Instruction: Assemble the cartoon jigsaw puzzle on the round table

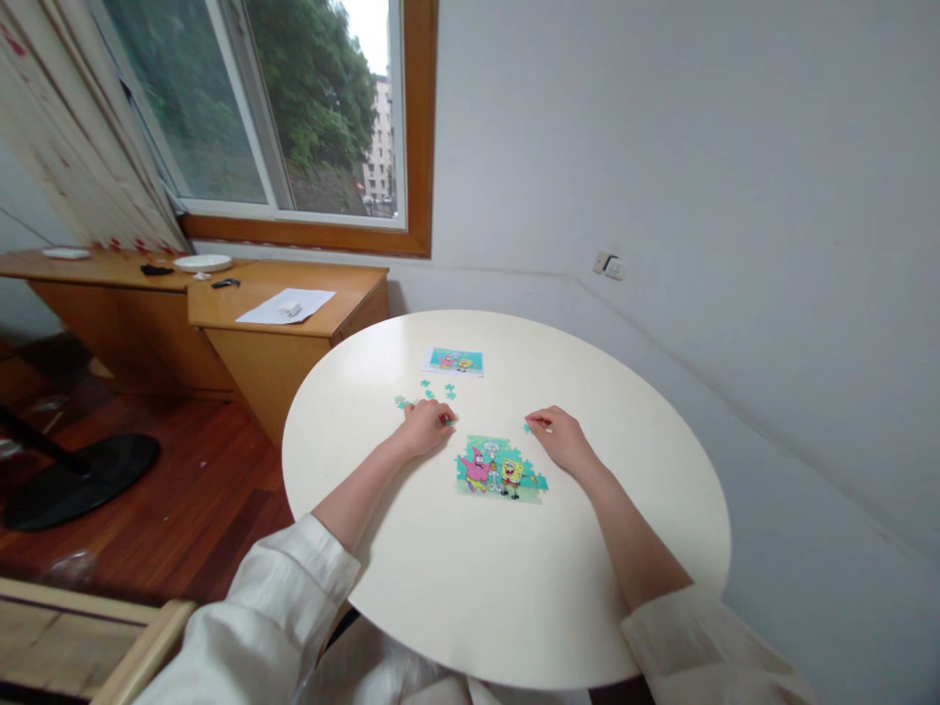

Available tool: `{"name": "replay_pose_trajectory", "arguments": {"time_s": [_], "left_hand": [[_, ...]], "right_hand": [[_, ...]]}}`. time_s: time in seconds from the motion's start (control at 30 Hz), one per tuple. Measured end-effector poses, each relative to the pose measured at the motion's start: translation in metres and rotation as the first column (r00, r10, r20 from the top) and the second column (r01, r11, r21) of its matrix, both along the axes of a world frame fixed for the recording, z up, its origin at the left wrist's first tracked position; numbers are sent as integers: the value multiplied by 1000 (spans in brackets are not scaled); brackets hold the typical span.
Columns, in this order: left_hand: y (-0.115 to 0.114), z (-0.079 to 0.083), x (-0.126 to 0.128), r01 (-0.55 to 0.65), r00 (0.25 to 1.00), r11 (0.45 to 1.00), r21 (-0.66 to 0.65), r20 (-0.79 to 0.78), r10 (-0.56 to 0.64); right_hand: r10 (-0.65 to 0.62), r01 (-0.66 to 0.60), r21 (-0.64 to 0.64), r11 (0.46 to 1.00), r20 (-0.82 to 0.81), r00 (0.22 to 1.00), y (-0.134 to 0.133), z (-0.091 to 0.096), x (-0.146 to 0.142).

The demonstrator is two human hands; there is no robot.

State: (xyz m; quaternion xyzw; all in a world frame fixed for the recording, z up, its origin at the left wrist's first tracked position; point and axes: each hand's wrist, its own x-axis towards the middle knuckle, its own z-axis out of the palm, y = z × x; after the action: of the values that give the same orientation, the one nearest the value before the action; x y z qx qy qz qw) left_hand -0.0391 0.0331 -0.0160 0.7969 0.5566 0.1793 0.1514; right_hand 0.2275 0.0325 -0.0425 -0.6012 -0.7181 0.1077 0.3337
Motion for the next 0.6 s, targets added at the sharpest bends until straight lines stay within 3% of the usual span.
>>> {"name": "replay_pose_trajectory", "arguments": {"time_s": [0.27, 0.37, 0.5, 0.6], "left_hand": [[5, -2, -6, -43, 998, 997, 67, 42, 40], [13, -1, -18, -200, 979, 976, 89, 63, 195], [24, 0, -44, -455, 889, 886, 84, 91, 448], [29, -4, -59, -503, 863, 861, 76, 94, 496]], "right_hand": [[13, -13, -4, 1000, -8, 1000, -1, 0, 0], [22, -22, 3, 1000, -19, 1000, -1, -2, 0], [32, -32, 0, 999, -32, 999, -1, -4, 1], [37, -38, -4, 999, -25, 999, -1, -5, 2]]}}
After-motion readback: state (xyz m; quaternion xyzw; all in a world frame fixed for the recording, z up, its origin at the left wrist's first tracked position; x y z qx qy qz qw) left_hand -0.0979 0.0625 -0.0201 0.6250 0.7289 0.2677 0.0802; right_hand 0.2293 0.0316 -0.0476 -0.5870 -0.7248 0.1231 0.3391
